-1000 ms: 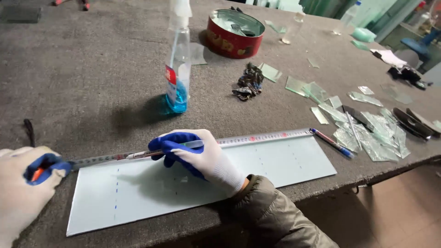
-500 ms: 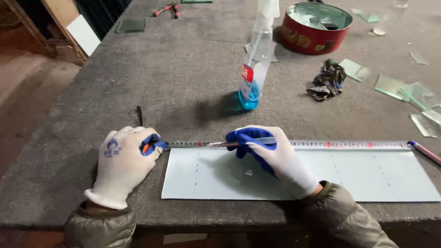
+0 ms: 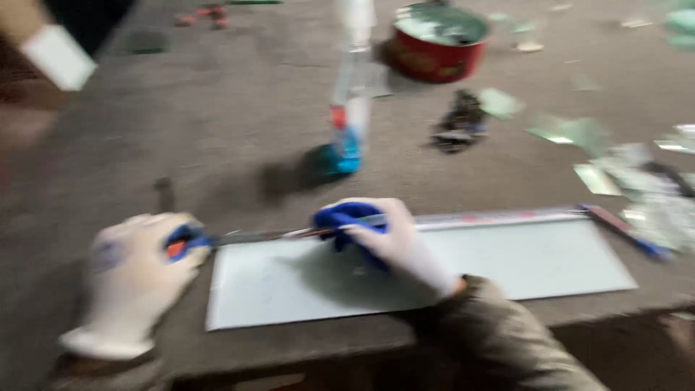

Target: Measuring and marking a white rectangular board using a tape measure and a marker on a workshop table.

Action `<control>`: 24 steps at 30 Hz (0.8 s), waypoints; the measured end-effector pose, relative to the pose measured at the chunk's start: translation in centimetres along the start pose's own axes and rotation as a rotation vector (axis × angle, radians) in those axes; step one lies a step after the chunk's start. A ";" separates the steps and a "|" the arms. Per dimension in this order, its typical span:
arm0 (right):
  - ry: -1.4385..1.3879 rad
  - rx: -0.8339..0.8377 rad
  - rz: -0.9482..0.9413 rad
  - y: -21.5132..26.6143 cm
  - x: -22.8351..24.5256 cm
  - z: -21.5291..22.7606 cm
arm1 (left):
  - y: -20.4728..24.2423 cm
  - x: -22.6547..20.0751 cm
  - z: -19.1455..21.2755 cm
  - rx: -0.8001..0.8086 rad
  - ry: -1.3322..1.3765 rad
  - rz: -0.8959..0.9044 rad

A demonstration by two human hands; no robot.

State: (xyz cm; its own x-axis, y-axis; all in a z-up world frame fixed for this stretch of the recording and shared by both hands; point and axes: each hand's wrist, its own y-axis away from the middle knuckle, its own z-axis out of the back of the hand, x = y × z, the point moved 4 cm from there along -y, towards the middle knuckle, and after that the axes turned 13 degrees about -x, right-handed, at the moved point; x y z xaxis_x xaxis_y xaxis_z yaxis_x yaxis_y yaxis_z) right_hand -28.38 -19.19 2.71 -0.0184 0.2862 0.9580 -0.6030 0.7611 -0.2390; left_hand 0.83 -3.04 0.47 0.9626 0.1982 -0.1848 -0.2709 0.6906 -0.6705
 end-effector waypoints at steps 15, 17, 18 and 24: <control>0.172 -0.192 -0.271 -0.2 1.3 -1.8 | -2.0 -2.1 2.2 0.329 -0.159 0.276; 0.191 -0.187 -0.272 -0.3 1.6 -2.0 | -2.3 -2.3 2.3 0.368 -0.179 0.291; 0.211 -0.185 -0.274 -0.4 1.7 -2.1 | -2.3 -2.4 2.3 0.408 -0.195 0.302; 0.227 -0.202 -0.300 -0.3 1.2 -2.0 | -2.9 -3.0 2.7 0.471 -0.233 0.311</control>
State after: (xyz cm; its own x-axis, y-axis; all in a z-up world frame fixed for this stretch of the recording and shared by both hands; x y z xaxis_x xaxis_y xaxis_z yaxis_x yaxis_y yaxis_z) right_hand -26.57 -17.91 3.61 0.3236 0.1384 0.9360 -0.3864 0.9223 -0.0028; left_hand -1.30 -3.72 4.90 0.8262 0.5498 -0.1233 -0.5632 0.7991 -0.2103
